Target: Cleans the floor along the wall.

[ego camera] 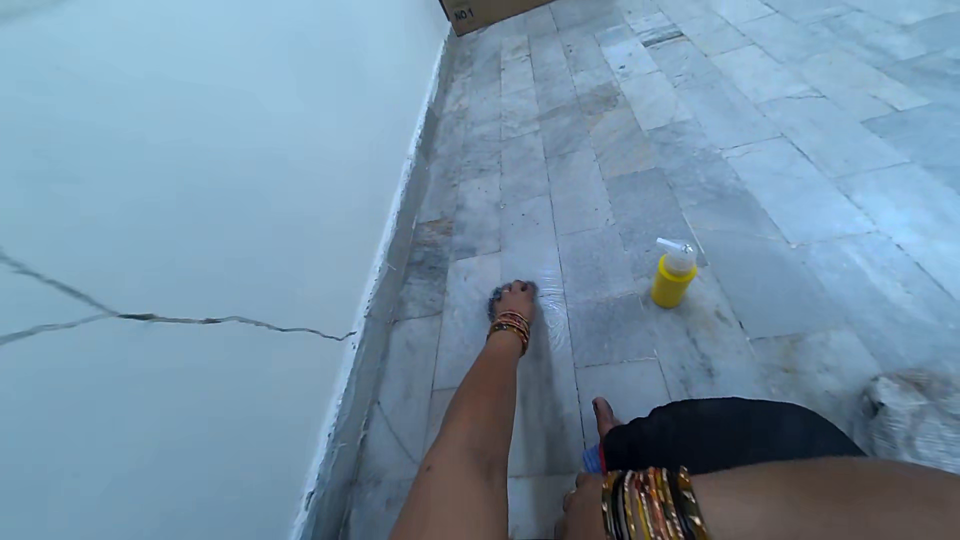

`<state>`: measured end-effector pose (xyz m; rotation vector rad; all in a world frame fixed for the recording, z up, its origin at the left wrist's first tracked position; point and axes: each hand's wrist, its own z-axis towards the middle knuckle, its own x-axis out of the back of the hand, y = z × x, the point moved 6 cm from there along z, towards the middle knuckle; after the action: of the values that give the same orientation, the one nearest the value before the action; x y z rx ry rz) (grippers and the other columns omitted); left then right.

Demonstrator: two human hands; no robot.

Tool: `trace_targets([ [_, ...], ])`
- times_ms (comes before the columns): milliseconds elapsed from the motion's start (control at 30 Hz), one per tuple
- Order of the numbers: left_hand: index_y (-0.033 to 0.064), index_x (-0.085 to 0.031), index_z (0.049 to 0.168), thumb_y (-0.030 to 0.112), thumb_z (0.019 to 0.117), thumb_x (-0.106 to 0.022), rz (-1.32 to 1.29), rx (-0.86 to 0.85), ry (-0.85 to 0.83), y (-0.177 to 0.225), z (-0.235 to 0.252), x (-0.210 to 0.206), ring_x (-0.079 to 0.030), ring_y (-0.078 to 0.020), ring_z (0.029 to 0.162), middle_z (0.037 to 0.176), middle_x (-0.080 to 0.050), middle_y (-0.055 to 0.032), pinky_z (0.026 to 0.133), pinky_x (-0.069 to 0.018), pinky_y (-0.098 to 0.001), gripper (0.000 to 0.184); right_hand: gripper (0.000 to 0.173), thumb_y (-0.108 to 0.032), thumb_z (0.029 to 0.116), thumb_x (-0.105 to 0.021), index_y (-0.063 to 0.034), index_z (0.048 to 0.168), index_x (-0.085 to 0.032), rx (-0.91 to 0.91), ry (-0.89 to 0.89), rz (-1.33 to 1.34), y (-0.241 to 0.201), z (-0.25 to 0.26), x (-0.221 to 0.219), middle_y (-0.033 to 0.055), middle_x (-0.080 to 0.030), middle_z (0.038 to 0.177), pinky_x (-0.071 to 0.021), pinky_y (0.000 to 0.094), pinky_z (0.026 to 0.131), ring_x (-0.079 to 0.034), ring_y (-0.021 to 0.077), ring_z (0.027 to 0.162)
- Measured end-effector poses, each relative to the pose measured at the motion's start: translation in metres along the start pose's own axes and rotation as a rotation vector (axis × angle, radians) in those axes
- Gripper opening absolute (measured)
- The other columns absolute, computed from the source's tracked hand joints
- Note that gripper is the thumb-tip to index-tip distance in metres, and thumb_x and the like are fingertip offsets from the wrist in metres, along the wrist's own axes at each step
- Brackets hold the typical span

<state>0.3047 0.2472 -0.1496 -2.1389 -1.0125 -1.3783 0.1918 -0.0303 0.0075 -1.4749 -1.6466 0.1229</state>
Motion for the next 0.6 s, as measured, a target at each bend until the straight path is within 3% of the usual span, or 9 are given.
trace_targets([
  [67,0.0176,-0.056,0.149,0.006,0.1013,-0.054,0.019,-0.006,-0.042,0.008,-0.019,-0.012,-0.039,-0.0438,0.147,0.161,-0.042,-0.0135,0.108,-0.0415,-0.0696,0.049,0.040,-0.019,0.1031,-0.059,-0.0002,0.138,-0.061,-0.017,0.108,0.024,0.014,0.026,-0.020,0.0280,-0.063,0.132,-0.0411,0.0647,0.104,-0.058,0.0455,0.126],
  [267,0.0191,-0.054,0.151,0.007,0.1012,-0.055,0.039,-0.053,-0.111,0.025,-0.078,-0.045,-0.035,-0.0380,0.151,0.163,-0.040,-0.0100,0.112,-0.0405,-0.0636,0.051,0.036,-0.011,0.1068,-0.051,0.0035,0.139,-0.057,-0.090,0.066,-0.043,0.006,0.014,-0.018,0.0304,-0.060,0.135,-0.0409,0.0630,0.105,-0.057,0.0460,0.128],
  [367,0.0182,-0.036,0.161,0.005,0.1049,-0.044,0.055,-0.068,-0.146,0.025,-0.095,-0.059,-0.020,-0.0299,0.159,0.172,-0.024,-0.0056,0.124,-0.0258,-0.0576,0.059,0.039,-0.012,0.1064,-0.052,0.0032,0.143,-0.056,-0.079,0.064,-0.045,-0.007,0.011,-0.020,0.0299,-0.058,0.140,-0.0377,0.0632,0.108,-0.053,0.0461,0.132],
  [467,0.0152,-0.022,0.166,0.001,0.1050,-0.040,0.080,-0.067,-0.145,0.022,-0.085,-0.063,-0.010,-0.0244,0.161,0.174,-0.013,-0.0025,0.128,-0.0143,-0.0554,0.065,0.040,-0.013,0.1054,-0.053,0.0012,0.142,-0.056,-0.024,0.126,-0.037,-0.008,0.017,-0.028,0.0280,-0.060,0.139,-0.0389,0.0643,0.106,-0.054,0.0457,0.131],
  [600,0.0084,-0.023,0.164,0.002,0.1050,-0.043,0.092,-0.048,-0.100,0.016,-0.039,-0.045,-0.015,-0.0285,0.160,0.173,-0.017,-0.0096,0.128,-0.0167,-0.0535,0.063,0.042,-0.007,0.1088,-0.043,0.0035,0.149,-0.048,-0.045,-0.017,-0.079,-0.020,-0.018,-0.005,0.0243,-0.052,0.151,-0.0339,0.0548,0.117,-0.045,0.0409,0.144],
])
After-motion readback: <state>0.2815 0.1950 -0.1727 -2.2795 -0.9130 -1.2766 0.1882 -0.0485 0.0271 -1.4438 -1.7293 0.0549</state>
